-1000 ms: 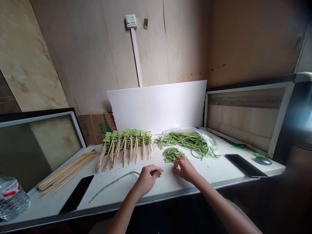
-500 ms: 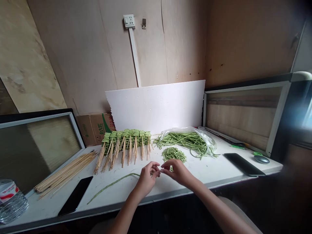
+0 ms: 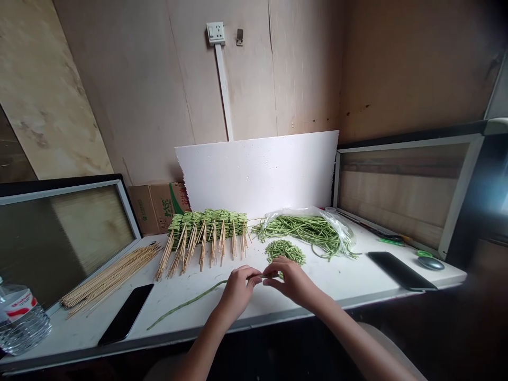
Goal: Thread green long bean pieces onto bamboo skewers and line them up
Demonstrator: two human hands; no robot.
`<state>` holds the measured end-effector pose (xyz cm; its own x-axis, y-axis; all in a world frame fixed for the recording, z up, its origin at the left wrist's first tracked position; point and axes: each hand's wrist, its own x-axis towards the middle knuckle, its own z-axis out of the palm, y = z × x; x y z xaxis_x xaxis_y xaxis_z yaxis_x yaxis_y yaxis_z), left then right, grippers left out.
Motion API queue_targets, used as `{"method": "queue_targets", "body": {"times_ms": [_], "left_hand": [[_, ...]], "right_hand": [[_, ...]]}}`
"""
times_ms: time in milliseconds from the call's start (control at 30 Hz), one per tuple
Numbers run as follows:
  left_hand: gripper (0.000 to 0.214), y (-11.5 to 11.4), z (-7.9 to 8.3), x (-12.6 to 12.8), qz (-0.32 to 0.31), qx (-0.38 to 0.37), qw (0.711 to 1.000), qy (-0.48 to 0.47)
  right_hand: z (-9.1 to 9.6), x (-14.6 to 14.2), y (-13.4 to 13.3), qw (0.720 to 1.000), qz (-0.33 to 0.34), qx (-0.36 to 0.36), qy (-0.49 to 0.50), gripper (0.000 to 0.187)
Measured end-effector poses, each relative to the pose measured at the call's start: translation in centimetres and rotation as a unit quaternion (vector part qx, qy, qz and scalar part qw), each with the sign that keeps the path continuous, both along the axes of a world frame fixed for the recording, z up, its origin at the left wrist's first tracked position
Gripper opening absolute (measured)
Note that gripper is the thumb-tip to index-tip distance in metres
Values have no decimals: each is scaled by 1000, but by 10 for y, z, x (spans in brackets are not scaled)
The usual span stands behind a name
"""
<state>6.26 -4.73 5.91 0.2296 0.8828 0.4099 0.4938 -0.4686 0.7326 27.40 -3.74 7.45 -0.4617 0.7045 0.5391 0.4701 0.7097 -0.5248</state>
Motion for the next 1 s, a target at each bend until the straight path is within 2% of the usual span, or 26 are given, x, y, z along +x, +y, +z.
{"method": "queue_targets", "body": {"times_ms": [200, 300, 433, 533, 600, 667, 767, 833, 1000], "left_hand": [[23, -3, 0, 3, -21, 29, 999, -4], [27, -1, -3, 2, -34, 46, 998, 9], [32, 1, -7, 3, -55, 67, 996, 29], [33, 3, -6, 0, -80, 56, 995, 16], [31, 5, -4, -4, -86, 32, 996, -13], [27, 6, -2, -8, -75, 13, 996, -38], [22, 7, 0, -12, -55, 6, 997, -49], [22, 7, -1, -11, -50, 0, 998, -49], [24, 5, -2, -8, -43, -15, 998, -37]], "right_hand": [[-6, -8, 1, 999, 0, 19, 42, 6], [-7, -8, 2, 998, 20, 9, 58, 16], [-7, -6, 1, 993, 67, -50, 85, 28], [-6, -5, 1, 985, 113, -92, 92, 26], [-6, -2, 3, 985, 115, -91, 90, 18], [-6, 3, 9, 990, 75, -66, 94, 9], [-11, 16, 25, 996, -31, -18, 79, 16], [-19, 26, 37, 995, -92, -2, 36, 17], [-42, 40, 54, 986, -155, -46, -50, 11]]}}
